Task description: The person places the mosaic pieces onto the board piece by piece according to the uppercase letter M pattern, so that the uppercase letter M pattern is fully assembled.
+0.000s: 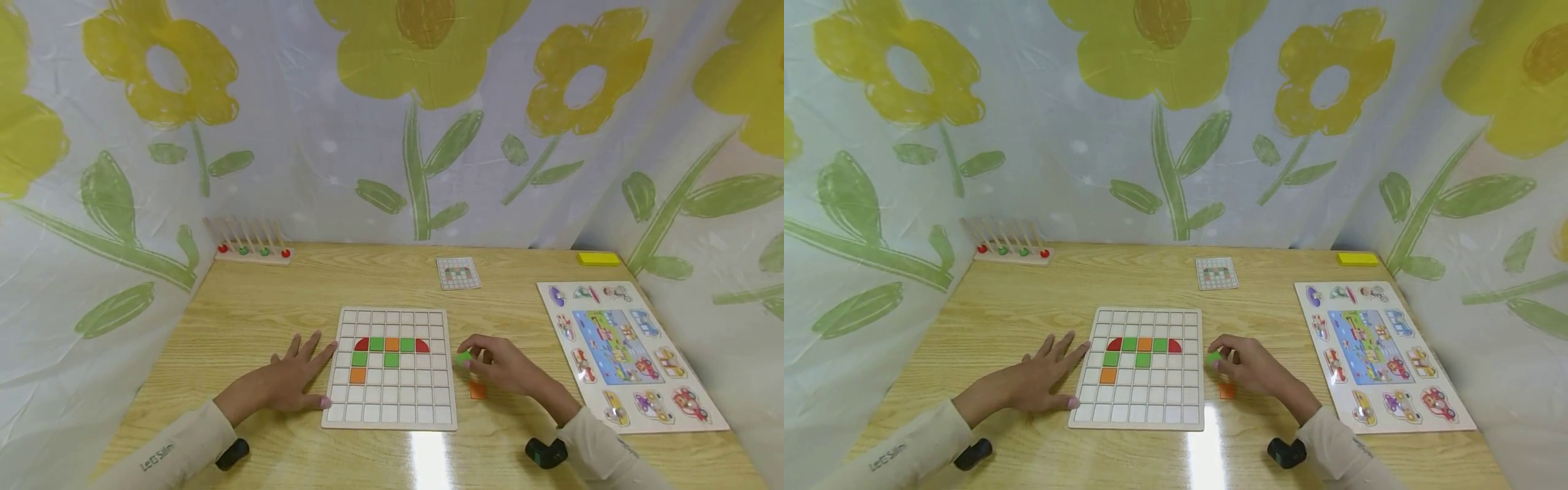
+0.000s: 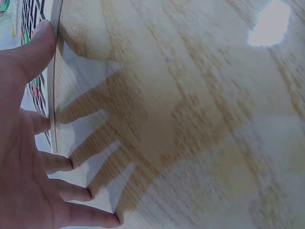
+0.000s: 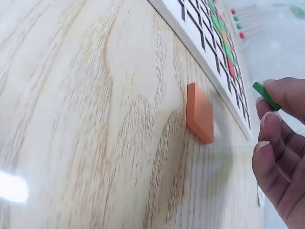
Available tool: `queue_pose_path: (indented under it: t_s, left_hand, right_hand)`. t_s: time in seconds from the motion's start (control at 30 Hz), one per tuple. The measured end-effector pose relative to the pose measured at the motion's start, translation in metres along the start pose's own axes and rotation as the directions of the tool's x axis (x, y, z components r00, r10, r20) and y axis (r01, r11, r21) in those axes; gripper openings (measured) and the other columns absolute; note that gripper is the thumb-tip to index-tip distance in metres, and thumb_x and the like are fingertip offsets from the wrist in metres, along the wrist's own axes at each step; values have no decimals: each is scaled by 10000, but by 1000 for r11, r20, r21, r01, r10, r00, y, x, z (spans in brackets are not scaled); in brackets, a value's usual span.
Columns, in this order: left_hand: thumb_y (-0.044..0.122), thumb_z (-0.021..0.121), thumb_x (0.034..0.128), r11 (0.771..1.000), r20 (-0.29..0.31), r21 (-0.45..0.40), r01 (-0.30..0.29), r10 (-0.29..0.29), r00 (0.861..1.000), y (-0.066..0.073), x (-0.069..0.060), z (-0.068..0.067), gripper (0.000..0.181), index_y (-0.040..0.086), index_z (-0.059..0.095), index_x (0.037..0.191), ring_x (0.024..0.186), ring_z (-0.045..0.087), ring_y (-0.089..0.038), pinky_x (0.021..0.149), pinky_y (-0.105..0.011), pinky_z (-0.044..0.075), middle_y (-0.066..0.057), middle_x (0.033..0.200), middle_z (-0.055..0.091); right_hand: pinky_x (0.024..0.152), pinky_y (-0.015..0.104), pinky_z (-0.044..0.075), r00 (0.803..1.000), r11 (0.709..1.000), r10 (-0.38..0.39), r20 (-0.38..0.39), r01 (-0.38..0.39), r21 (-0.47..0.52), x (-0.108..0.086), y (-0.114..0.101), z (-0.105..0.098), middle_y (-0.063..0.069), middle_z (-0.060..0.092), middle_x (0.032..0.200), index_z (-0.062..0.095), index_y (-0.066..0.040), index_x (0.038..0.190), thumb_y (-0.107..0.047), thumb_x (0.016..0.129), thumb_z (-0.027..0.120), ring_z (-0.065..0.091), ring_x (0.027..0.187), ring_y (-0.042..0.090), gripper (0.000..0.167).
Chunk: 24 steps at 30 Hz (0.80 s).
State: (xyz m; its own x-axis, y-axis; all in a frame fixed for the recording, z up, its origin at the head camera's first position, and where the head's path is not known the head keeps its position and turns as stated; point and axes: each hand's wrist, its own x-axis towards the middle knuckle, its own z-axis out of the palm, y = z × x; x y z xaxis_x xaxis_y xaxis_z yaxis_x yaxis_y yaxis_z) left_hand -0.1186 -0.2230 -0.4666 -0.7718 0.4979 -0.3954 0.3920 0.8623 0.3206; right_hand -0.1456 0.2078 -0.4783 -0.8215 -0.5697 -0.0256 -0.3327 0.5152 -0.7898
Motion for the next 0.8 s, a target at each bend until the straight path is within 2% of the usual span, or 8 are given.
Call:
queue_pose_path:
  t_s: [0.37,0.8]
  left_hand:
    - [707,572,890,1000,-6,6,11,-11,1000,-2,1,1,1022,144,142,1626,1457,66,-632,960,-860,237,-286,1655,61]
    - [712,575,885,1000,-3,-4,25,-25,1000,-3,3,2,1025,158,138,1628,1468,53,-617,979,-854,223,-275,1660,55]
  right_hand:
    - [527,199,420,1000,999,-27,11,26,34,9,-7,9,39,636,923,680,-70,1164,-154,986,657,461,585,25,198]
    - [544,194,419,999,999,31,29,-31,22,16,-14,18,1,631,929,706,-118,1155,-222,951,711,499,628,56,228]
